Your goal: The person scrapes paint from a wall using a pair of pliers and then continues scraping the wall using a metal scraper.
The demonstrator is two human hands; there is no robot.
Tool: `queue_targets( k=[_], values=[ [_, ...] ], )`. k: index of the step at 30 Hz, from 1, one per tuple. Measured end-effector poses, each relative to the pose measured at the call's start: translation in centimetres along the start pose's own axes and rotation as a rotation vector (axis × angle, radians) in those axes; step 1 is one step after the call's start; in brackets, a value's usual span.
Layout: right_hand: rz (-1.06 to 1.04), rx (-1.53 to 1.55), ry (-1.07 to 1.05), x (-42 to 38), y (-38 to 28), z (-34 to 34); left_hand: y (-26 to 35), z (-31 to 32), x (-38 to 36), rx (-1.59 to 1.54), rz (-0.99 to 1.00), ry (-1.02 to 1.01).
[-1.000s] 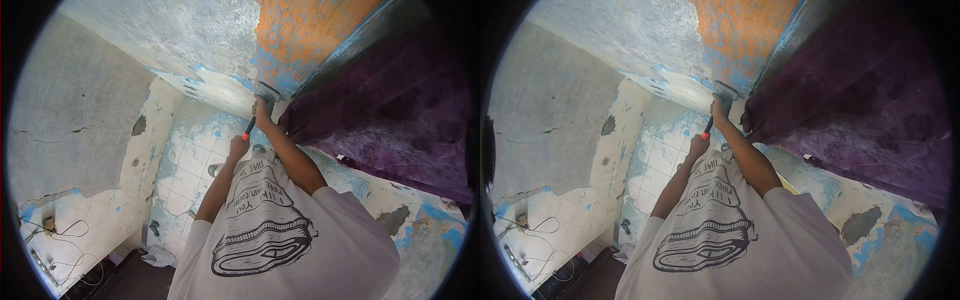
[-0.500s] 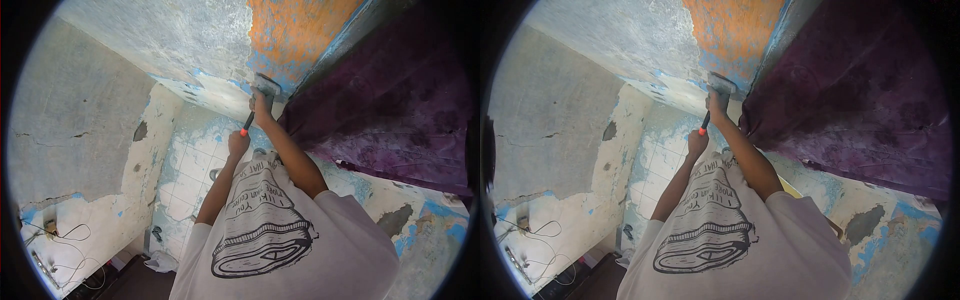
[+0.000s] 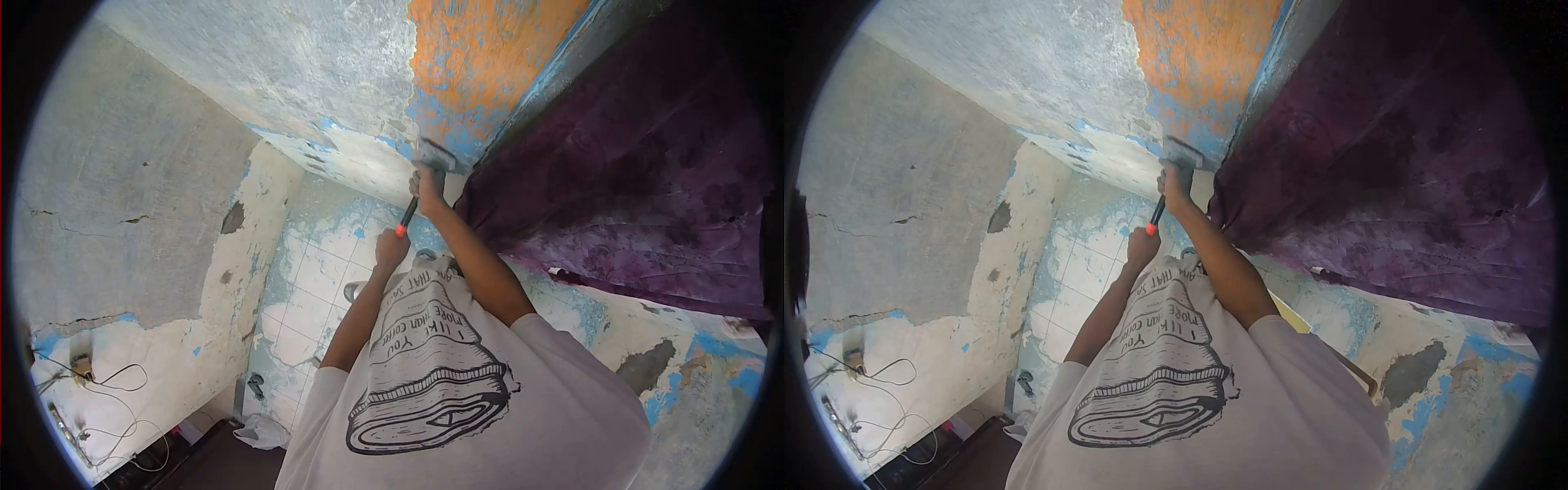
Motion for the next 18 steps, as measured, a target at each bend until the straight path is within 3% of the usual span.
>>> queue_targets(
  k=[4, 10, 12, 18],
  values=[
    [0.077, -0.019, 0.049, -0.2, -0.2, 0.1, 0.1, -0.9, -0.8, 0.028, 0.013, -0.014],
    [0.002, -0.014, -0.033, -0.5, -0.4, 0.3, 0.8, -0.4, -1.2, -0.038, 0.027, 0.003],
    [0.055, -0.05, 0.069, -0.6, 0.0, -0.2, 0.2, -0.2, -1.4, -0.016, 0.013, -0.015],
    [0.034, -0.025, -0.021, -1.0, -1.3, 0.5, 1.5, -0.8, -1.3, -0.087, 0.043, -0.016]
  ],
)
Point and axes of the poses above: each hand's wrist, its own x-axis towards the middle knuckle, its own z-axis out of the palm, y = z × x, the point moved 1 cm from there along x, towards the middle knuckle, and after that the axes turned 10 degrees about y, right-handed, at the moved point
